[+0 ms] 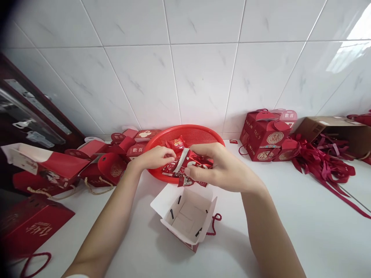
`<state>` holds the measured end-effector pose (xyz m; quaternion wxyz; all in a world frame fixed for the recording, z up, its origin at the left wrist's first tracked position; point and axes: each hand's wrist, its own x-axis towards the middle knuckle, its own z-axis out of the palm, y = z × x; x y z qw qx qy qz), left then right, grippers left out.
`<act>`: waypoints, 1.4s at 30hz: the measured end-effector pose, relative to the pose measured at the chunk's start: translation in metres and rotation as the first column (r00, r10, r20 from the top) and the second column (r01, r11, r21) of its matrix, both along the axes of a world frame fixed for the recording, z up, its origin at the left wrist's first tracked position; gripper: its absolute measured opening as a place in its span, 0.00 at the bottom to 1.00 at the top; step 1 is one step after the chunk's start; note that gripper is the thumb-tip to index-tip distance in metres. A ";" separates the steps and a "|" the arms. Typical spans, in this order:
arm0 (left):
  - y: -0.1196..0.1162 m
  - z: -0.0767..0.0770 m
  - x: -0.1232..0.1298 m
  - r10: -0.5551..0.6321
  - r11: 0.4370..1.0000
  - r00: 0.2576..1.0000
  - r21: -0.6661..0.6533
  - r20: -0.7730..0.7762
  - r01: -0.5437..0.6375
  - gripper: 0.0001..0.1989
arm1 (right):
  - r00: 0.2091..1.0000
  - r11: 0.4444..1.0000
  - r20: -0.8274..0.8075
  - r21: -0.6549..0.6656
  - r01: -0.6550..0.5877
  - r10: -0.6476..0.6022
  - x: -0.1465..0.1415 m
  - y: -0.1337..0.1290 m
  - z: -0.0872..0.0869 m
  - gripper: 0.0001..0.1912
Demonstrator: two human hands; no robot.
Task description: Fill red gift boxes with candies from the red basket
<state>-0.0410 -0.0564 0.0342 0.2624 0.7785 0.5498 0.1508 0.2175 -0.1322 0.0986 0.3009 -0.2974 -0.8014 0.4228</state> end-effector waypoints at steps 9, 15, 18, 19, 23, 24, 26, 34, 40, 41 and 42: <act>0.007 -0.016 0.006 -0.236 0.939 0.948 -0.301 -0.212 0.166 0.06 | 0.999 1.000 -0.042 -0.027 0.004 -0.005 0.021 0.004 0.000 0.11; 0.011 -0.017 0.000 -0.160 0.983 0.941 -0.137 -0.299 0.123 0.17 | 0.996 0.997 -0.054 -0.034 0.063 -0.065 0.022 0.014 0.000 0.13; 0.010 -0.013 0.000 -0.174 0.979 0.933 -0.156 -0.316 0.129 0.18 | 0.997 0.997 -0.031 -0.027 0.071 -0.072 0.021 0.015 0.000 0.13; 0.009 -0.011 0.000 -0.172 0.979 0.932 -0.160 -0.320 0.126 0.19 | 0.997 0.997 -0.024 -0.023 0.073 -0.073 0.021 0.015 -0.001 0.13; 0.003 0.001 0.000 -0.136 0.987 0.950 -0.124 -0.280 0.105 0.21 | 0.999 0.998 0.004 -0.031 0.051 -0.051 0.016 0.015 -0.003 0.12; 0.001 0.004 0.000 -0.131 0.988 0.958 -0.109 -0.255 0.106 0.21 | 0.999 0.999 0.011 -0.036 0.038 -0.038 0.014 0.015 -0.003 0.12; -0.003 0.011 0.000 -0.124 0.990 0.971 -0.085 -0.203 0.108 0.21 | 1.000 0.999 0.026 -0.037 0.018 -0.017 0.010 0.014 -0.004 0.11; -0.030 0.029 0.007 -0.232 0.973 0.968 -0.041 -0.096 0.229 0.20 | 0.992 0.997 0.110 -0.037 -0.062 0.065 0.005 -0.002 -0.004 0.09; -0.046 0.035 0.007 -0.268 0.963 0.955 -0.018 -0.128 0.268 0.20 | 0.933 0.988 0.323 -0.044 -0.151 0.157 -0.004 -0.008 -0.009 0.09; -0.050 0.038 0.006 -0.261 0.965 0.956 -0.004 -0.131 0.263 0.20 | 0.934 0.988 0.322 -0.030 -0.152 0.154 -0.005 -0.008 -0.010 0.10; -0.053 0.040 0.005 -0.257 0.966 0.957 0.004 -0.135 0.260 0.19 | 0.938 0.989 0.314 -0.017 -0.148 0.146 -0.006 -0.008 -0.010 0.11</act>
